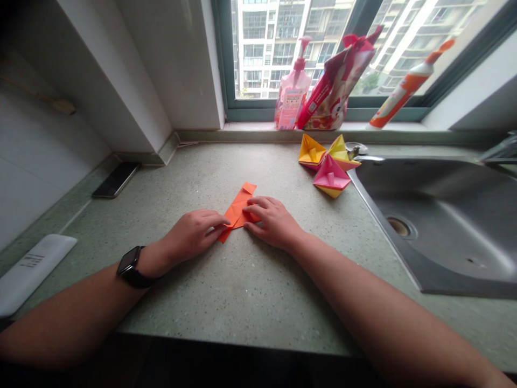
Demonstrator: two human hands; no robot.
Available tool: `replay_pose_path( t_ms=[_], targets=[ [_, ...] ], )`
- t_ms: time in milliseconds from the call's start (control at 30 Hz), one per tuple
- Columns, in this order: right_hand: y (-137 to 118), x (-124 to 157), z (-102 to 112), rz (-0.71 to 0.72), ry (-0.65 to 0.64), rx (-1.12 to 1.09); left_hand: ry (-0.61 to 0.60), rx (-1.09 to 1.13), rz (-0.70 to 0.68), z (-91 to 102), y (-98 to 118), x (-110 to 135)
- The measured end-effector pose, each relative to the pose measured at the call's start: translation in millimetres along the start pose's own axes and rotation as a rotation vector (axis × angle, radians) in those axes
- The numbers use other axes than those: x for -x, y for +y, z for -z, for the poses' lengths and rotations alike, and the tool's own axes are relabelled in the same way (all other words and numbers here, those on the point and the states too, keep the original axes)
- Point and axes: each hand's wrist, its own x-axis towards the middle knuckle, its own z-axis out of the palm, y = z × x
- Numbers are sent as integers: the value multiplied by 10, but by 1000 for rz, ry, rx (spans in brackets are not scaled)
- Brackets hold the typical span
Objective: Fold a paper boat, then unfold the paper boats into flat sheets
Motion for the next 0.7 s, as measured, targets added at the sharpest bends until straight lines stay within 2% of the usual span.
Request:
replay_pose_path(
  t_ms=[100, 267, 433, 700],
  targets=[
    [-12, -18, 23, 51, 35, -52, -21, 58, -42, -22, -13, 5],
    [-32, -29, 39, 125, -21, -131, -103, 175, -168, -33, 1, 9],
    [-55, -23, 32, 166, -18, -184, -124, 123, -125, -1, 13, -14],
    [-99, -11, 69, 196, -95, -156, -113, 87, -111, -13, -27, -30]
  ],
)
